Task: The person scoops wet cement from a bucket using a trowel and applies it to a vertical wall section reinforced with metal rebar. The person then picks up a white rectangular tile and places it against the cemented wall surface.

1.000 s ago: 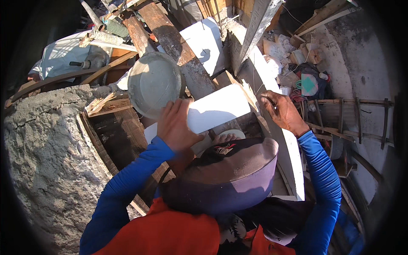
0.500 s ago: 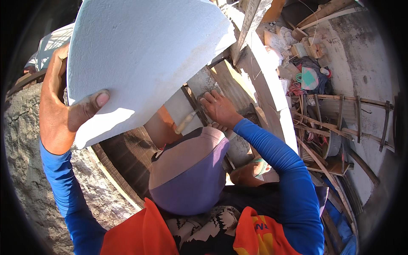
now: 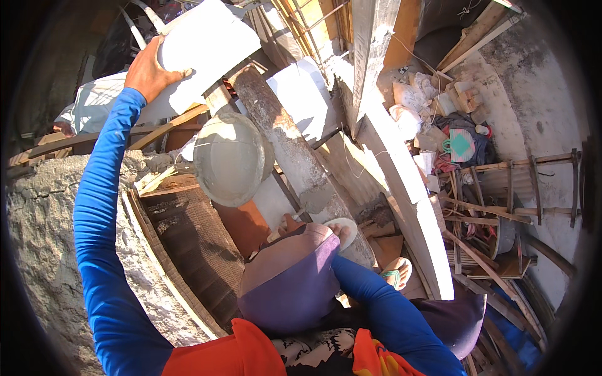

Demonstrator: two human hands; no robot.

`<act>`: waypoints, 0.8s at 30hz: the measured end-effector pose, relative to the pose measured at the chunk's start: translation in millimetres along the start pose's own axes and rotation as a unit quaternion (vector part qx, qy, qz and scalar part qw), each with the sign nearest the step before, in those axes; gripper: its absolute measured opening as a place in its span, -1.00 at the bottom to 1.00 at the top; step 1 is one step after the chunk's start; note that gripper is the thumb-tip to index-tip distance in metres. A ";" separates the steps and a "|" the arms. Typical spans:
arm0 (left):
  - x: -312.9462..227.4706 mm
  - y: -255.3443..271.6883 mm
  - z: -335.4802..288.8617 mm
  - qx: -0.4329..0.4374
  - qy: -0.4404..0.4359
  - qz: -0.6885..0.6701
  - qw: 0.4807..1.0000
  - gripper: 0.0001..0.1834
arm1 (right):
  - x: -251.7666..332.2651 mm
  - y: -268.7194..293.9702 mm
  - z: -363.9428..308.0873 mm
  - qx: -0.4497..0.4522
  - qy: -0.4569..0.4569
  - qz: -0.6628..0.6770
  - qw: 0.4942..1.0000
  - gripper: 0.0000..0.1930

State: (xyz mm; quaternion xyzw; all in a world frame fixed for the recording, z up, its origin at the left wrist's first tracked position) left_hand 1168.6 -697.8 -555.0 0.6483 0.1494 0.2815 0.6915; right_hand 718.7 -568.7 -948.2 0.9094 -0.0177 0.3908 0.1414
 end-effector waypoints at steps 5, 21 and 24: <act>9.0 -118.0 18.7 0.075 0.025 -0.005 0.997 0.09 | -12.7 47.0 -16.1 0.009 0.024 0.105 0.994 -0.58; 20.4 -196.4 17.7 0.123 0.050 -0.109 0.985 0.02 | 97.5 473.3 -231.2 -0.033 0.090 -0.404 0.910 -0.35; 21.1 -202.5 10.3 0.136 0.059 -0.130 0.980 0.00 | 54.5 516.6 -226.1 -0.245 -0.060 -0.380 0.890 -0.44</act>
Point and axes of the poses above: each hand's wrist, its own z-axis towards the middle knuckle, its own y-axis out of the back of the hand, x = y × z, the point moved 1 cm from there along z, towards the middle knuckle, and after that the axes turned 1 degree about z, right-handed, at the moved point
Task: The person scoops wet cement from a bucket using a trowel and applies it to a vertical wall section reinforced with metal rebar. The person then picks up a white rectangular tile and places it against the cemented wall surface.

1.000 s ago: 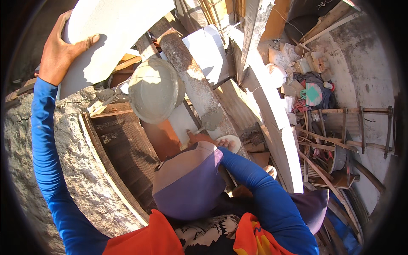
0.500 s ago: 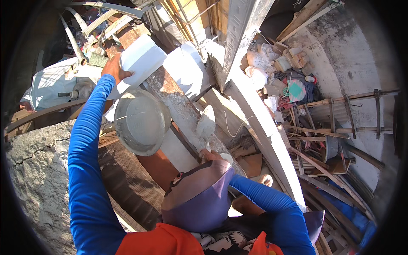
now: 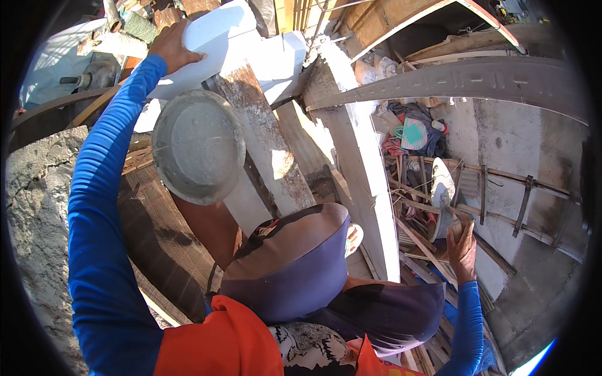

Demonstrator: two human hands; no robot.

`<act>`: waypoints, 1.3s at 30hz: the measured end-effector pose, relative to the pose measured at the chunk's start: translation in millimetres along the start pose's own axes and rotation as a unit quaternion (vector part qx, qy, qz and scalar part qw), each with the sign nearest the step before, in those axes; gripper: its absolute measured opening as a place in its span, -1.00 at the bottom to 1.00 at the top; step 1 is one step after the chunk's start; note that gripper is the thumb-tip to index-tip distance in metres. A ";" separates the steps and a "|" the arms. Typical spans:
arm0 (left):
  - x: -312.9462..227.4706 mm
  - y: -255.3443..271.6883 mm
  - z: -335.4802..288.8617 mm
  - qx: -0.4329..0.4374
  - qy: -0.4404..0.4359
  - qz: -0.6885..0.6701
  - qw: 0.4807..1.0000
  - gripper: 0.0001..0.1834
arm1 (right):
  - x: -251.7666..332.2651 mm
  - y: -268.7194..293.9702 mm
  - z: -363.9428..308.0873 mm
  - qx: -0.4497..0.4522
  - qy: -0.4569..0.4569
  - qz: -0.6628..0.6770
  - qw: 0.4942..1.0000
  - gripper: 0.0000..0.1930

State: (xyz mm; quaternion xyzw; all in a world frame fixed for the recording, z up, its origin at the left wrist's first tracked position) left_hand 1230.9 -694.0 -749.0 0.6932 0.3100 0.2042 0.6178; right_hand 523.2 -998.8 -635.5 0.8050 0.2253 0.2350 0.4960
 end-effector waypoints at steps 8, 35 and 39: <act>2.1 -16.9 -10.8 -0.114 -0.016 0.003 0.993 -0.03 | -21.3 -170.0 193.3 0.018 0.130 -0.039 0.991 -0.55; -2.8 -6.8 -13.7 -0.151 -0.038 -0.033 0.987 -0.01 | 74.7 -273.8 382.1 -0.140 0.275 -0.140 0.941 -0.45; -5.7 -4.9 -14.6 -0.142 -0.014 -0.018 0.990 0.01 | 77.5 -271.0 384.3 -0.124 0.271 -0.140 0.944 -0.46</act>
Point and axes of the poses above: each hand's wrist, its own z-axis towards the middle knuckle, its own y-axis out of the back of the hand, x = y × z, the point moved 1 cm from there along z, towards the middle knuckle, and after that the axes turned 1 degree about z, right-handed, at the moved point
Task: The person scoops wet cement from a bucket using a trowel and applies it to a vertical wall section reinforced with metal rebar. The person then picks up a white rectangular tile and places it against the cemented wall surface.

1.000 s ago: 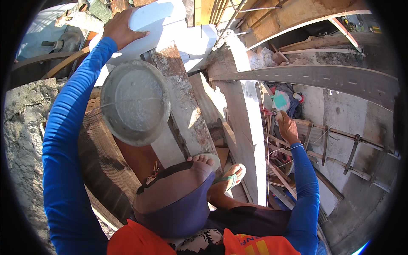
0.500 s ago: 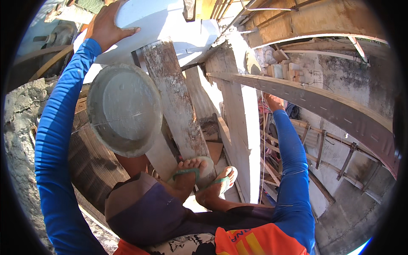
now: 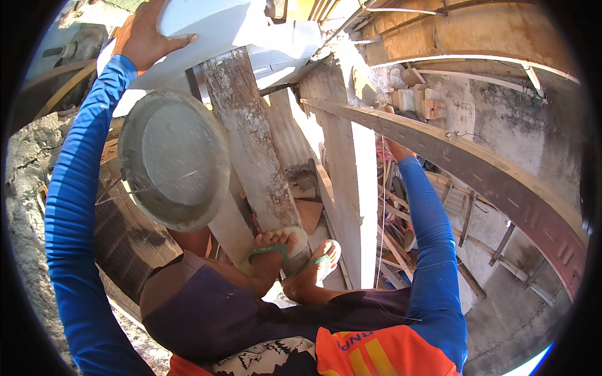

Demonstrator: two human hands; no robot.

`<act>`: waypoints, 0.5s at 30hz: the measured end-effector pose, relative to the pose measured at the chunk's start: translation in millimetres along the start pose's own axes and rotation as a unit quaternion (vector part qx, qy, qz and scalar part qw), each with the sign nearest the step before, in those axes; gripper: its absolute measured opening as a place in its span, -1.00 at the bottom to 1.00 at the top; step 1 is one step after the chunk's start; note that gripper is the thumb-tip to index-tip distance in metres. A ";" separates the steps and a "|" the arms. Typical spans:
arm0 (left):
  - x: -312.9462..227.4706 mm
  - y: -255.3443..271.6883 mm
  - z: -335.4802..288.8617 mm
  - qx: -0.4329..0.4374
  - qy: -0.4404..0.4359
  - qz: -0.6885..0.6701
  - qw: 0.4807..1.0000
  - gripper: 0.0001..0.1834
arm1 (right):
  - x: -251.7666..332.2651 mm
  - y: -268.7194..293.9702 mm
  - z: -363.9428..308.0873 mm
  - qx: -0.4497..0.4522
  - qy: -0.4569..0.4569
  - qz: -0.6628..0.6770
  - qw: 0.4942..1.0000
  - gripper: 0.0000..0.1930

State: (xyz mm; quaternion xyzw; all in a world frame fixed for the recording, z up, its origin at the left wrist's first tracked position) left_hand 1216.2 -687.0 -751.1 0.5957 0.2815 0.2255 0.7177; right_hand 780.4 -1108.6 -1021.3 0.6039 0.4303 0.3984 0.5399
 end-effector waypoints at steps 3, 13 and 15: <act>-0.9 0.0 -0.3 0.005 0.007 0.006 1.000 0.02 | 1.3 1.1 8.5 -0.005 0.002 -0.002 1.000 -0.47; 2.5 -3.7 2.7 0.008 -0.017 0.006 1.000 0.01 | 7.8 4.3 12.2 -0.005 0.015 0.000 1.000 -0.50; 0.8 -2.8 3.7 -0.016 -0.063 0.012 0.998 0.01 | 8.1 4.6 13.5 -0.010 0.024 -0.004 1.000 -0.50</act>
Point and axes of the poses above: each hand's wrist, its own z-axis towards the middle knuckle, its own y-axis out of the back of the hand, x = y × z, the point moved 1 cm from there along z, towards the middle knuckle, and after that the axes turned 1 degree about z, right-handed, at the moved point
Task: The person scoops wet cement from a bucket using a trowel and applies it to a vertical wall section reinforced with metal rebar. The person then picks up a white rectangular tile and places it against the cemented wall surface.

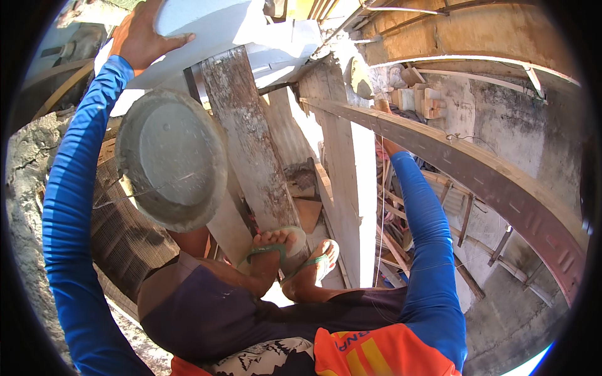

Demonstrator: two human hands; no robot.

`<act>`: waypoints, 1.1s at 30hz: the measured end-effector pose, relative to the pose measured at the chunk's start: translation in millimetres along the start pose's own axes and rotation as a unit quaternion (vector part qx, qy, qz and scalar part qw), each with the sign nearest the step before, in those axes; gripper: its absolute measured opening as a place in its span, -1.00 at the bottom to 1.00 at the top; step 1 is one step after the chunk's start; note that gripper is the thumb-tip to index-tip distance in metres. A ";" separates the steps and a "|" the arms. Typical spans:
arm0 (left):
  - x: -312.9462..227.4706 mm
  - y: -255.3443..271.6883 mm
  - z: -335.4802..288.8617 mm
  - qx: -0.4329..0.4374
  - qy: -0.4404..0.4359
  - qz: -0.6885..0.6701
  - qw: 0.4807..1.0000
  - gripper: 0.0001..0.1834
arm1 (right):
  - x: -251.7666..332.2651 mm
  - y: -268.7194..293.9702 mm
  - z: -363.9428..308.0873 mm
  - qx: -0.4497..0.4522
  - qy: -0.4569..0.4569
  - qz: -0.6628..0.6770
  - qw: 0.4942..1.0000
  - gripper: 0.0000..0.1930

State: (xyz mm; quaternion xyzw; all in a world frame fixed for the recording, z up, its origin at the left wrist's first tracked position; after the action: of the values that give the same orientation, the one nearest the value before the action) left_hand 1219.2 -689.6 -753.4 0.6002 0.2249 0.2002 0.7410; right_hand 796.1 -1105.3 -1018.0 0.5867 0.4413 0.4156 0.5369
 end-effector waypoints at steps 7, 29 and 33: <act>-7.9 5.4 -2.5 0.030 0.087 -0.025 0.995 0.01 | 0.3 -0.4 -5.8 0.017 0.004 0.009 1.000 -0.52; -11.9 3.1 -1.1 0.006 0.083 -0.012 0.996 0.00 | -26.0 9.8 4.7 0.033 0.016 0.000 0.999 -0.54; -9.0 1.7 -3.4 -0.001 0.057 -0.013 0.998 0.00 | -34.9 5.3 6.2 0.030 0.011 -0.003 0.999 -0.54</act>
State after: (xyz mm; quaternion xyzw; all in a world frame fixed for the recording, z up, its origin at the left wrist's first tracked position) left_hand 1209.9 -691.7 -751.5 0.5844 0.2746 0.2249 0.7298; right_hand 793.1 -1140.8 -1013.6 0.5968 0.4611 0.4070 0.5153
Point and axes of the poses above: each hand's wrist, its own z-axis towards the middle knuckle, its own y-axis out of the back of the hand, x = y × z, the point moved 1 cm from there along z, towards the middle knuckle, and after that the axes turned 1 degree about z, right-handed, at the moved point
